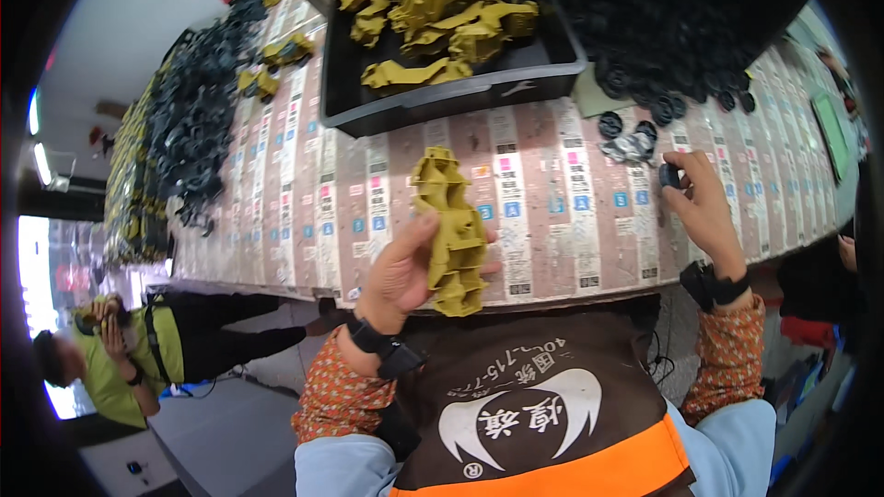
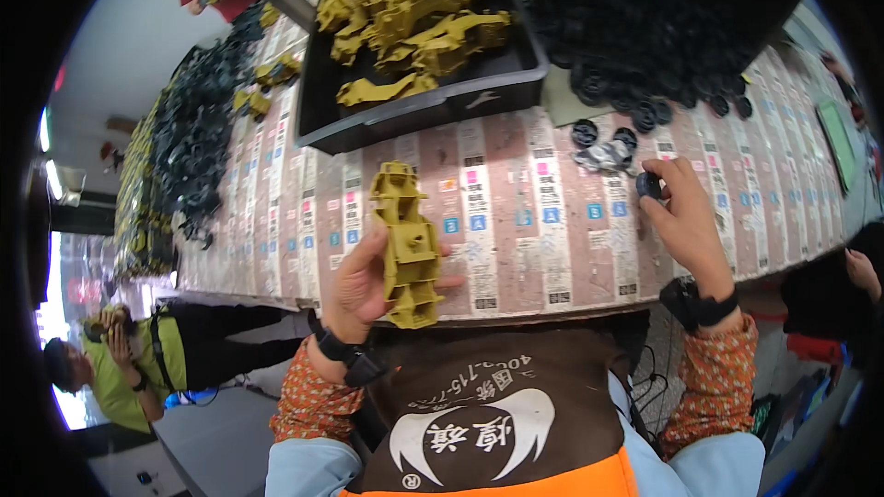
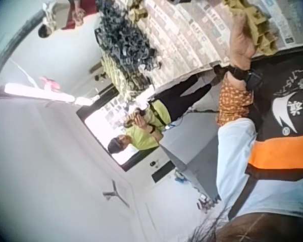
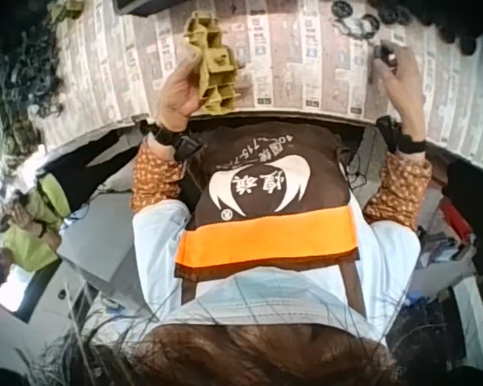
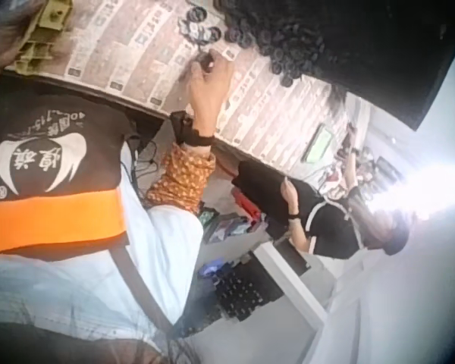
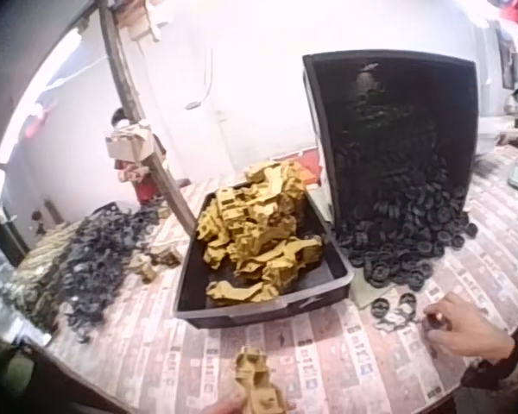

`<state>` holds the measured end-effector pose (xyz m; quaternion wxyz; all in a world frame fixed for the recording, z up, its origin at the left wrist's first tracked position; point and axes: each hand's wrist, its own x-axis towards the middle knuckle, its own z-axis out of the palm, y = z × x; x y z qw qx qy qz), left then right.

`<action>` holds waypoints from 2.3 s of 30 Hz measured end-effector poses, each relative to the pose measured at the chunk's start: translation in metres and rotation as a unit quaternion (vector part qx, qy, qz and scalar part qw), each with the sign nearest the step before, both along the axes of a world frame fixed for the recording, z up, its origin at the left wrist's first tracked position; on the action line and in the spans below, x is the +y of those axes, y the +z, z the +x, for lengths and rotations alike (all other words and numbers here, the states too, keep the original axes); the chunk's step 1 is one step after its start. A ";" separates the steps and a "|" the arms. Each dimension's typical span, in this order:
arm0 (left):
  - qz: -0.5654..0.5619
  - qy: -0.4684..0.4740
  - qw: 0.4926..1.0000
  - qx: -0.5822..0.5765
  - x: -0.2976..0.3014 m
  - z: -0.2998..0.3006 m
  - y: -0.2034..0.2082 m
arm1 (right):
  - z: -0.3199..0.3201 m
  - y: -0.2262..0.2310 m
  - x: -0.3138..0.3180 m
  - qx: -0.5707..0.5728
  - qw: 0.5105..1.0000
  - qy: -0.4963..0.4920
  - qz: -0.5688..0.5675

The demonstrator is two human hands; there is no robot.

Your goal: The person assembles yellow plastic toy trucks by hand. They repeatedly pick up a truck body from a bin, attach four black wheels to the axles, and place the completed truck on the table. The process is continuous and repetitive throughout the clip.

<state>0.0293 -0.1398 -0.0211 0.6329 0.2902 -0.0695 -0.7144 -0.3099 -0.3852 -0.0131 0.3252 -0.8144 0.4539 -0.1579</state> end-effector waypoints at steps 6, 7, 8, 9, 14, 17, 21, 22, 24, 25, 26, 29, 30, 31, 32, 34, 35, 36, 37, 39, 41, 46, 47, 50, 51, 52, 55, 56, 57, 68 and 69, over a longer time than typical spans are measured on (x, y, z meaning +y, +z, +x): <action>-0.039 0.012 0.999 0.026 -0.001 -0.021 0.006 | 0.059 0.031 0.054 -0.205 0.948 0.135 0.200; -0.038 0.012 0.999 0.020 -0.004 -0.024 0.009 | 0.069 0.033 0.063 -0.228 0.939 0.146 0.213; -0.030 0.011 0.999 -0.023 -0.006 -0.028 0.010 | 0.079 0.032 0.072 -0.250 0.928 0.157 0.226; -0.023 0.009 0.998 -0.066 -0.007 -0.031 0.011 | 0.087 0.032 0.080 -0.271 0.918 0.167 0.238; 0.054 0.082 0.951 -0.292 -0.004 -0.051 0.014 | 0.114 0.030 0.107 -0.309 0.902 0.184 0.239; 0.027 0.083 0.920 -0.381 -0.003 -0.054 0.012 | 0.119 0.026 0.117 -0.309 0.904 0.177 0.237; 0.022 0.053 0.907 -0.417 0.004 -0.060 0.014 | 0.119 0.013 0.119 -0.313 0.899 0.159 0.263; 0.031 0.044 0.909 -0.413 0.006 -0.061 0.014 | 0.117 0.011 0.120 -0.317 0.890 0.156 0.288; 0.040 0.022 0.926 -0.374 0.009 -0.061 0.013 | 0.117 0.006 0.121 -0.331 0.875 0.146 0.322; 0.044 0.010 0.934 -0.354 0.010 -0.061 0.013 | 0.116 0.005 0.121 -0.341 0.869 0.140 0.331; 0.047 -0.003 0.941 -0.334 0.010 -0.061 0.013 | 0.116 0.003 0.121 -0.351 0.862 0.133 0.340; 0.024 0.013 0.953 -0.301 0.015 -0.061 0.003 | 0.114 -0.002 0.118 -0.350 0.854 0.131 0.362; 0.029 0.013 0.957 -0.289 0.016 -0.062 0.002 | 0.114 -0.001 0.117 -0.346 0.852 0.134 0.371; 0.033 0.013 0.961 -0.276 0.017 -0.063 0.001 | 0.113 0.000 0.116 -0.341 0.849 0.137 0.379; 0.037 0.013 0.964 -0.263 0.017 -0.064 0.001 | 0.112 0.001 0.116 -0.337 0.846 0.140 0.388; 0.037 0.014 0.969 -0.244 0.017 -0.064 0.000 | 0.112 0.000 0.117 -0.346 0.845 0.133 0.385; 0.038 0.014 0.971 -0.235 0.017 -0.064 0.000 | 0.112 0.000 0.117 -0.351 0.845 0.129 0.383; 0.036 0.014 0.973 -0.228 0.017 -0.064 0.000 | 0.112 0.001 0.118 -0.350 0.844 0.128 0.384; 0.034 0.014 0.974 -0.222 0.018 -0.064 -0.001 | 0.112 0.001 0.118 -0.350 0.844 0.128 0.386; 0.035 0.015 0.977 -0.210 0.019 -0.065 -0.001 | 0.111 0.001 0.119 -0.351 0.846 0.126 0.381; 0.040 0.018 0.979 -0.198 0.020 -0.066 0.002 | 0.109 -0.002 0.119 -0.353 0.851 0.124 0.369; 0.030 0.008 0.973 -0.230 0.017 -0.069 0.001 | 0.107 -0.004 0.120 -0.347 0.851 0.115 0.377; 0.028 0.007 0.971 -0.235 0.016 -0.070 0.000 | 0.107 -0.003 0.121 -0.349 0.852 0.114 0.373; 0.036 0.002 0.946 -0.322 0.016 -0.073 -0.002 | 0.108 -0.004 0.126 -0.360 0.850 0.089 0.374; 0.018 -0.003 0.939 -0.344 0.015 -0.072 -0.001 | 0.107 -0.004 0.126 -0.353 0.851 0.087 0.379; 0.000 -0.008 0.931 -0.365 0.014 -0.072 0.000 | 0.105 -0.005 0.127 -0.346 0.851 0.085 0.385; -0.015 -0.020 0.920 -0.390 0.011 -0.072 0.003 | 0.102 -0.005 0.136 -0.352 0.847 0.087 0.388; -0.015 -0.024 0.920 -0.392 0.011 -0.073 0.002 | 0.101 -0.005 0.140 -0.358 0.845 0.089 0.386; -0.017 -0.025 0.918 -0.397 0.010 -0.074 0.001 | 0.100 -0.003 0.144 -0.353 0.851 0.097 0.376; -0.048 -0.091 0.867 -0.488 -0.006 -0.072 0.001 | 0.096 0.011 0.141 -0.320 0.878 0.119 0.337; -0.048 -0.081 0.869 -0.486 -0.007 -0.073 0.002 | 0.097 0.014 0.137 -0.327 0.871 0.114 0.348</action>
